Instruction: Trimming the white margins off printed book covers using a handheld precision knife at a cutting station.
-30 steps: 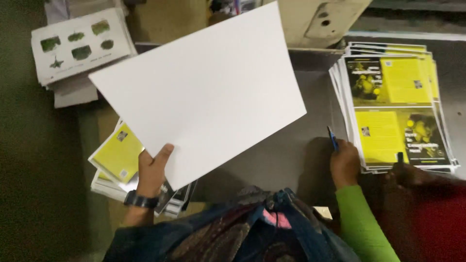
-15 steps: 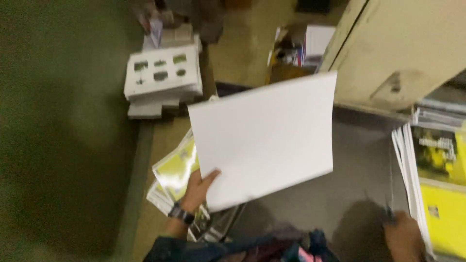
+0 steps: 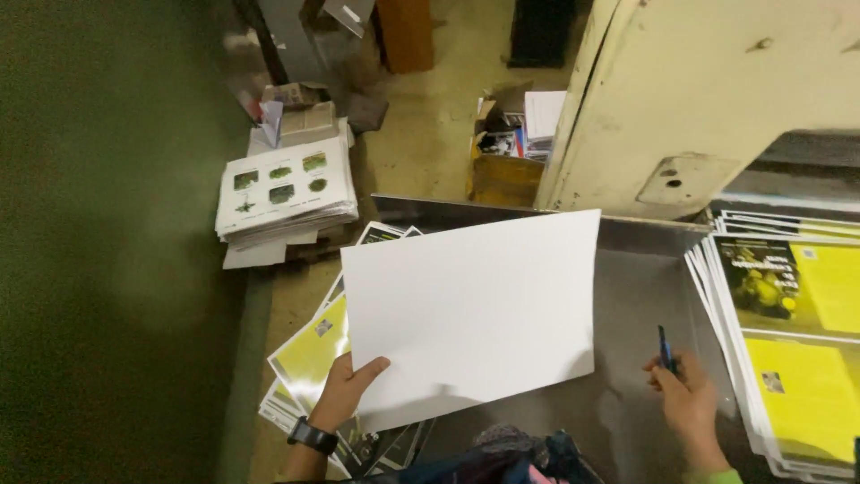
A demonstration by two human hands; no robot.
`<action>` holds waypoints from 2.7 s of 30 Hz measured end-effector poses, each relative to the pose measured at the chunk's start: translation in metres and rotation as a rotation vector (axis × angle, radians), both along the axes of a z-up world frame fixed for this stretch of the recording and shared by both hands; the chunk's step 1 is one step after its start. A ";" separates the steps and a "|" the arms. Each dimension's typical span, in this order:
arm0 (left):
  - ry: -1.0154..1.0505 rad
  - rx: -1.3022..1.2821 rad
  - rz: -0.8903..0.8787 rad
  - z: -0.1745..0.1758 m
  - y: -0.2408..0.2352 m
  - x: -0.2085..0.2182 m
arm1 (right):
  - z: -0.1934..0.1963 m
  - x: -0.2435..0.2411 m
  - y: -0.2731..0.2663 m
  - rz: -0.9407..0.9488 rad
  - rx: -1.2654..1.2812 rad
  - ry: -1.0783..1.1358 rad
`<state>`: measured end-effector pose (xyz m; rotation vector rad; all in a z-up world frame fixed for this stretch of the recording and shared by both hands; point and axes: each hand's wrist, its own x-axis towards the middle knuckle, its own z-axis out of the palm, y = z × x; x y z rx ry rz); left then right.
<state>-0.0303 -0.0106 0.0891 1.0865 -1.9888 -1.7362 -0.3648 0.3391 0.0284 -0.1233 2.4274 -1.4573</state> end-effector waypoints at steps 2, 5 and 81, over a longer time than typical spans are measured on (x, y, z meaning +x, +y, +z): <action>-0.001 0.021 -0.002 -0.002 0.000 0.003 | -0.013 -0.001 0.005 -0.005 -0.065 -0.003; -0.060 0.055 0.073 0.009 0.003 0.003 | -0.003 0.002 -0.002 0.017 -0.147 -0.021; 0.082 -0.030 0.059 0.015 0.010 -0.003 | -0.058 0.042 0.029 0.081 0.043 -0.240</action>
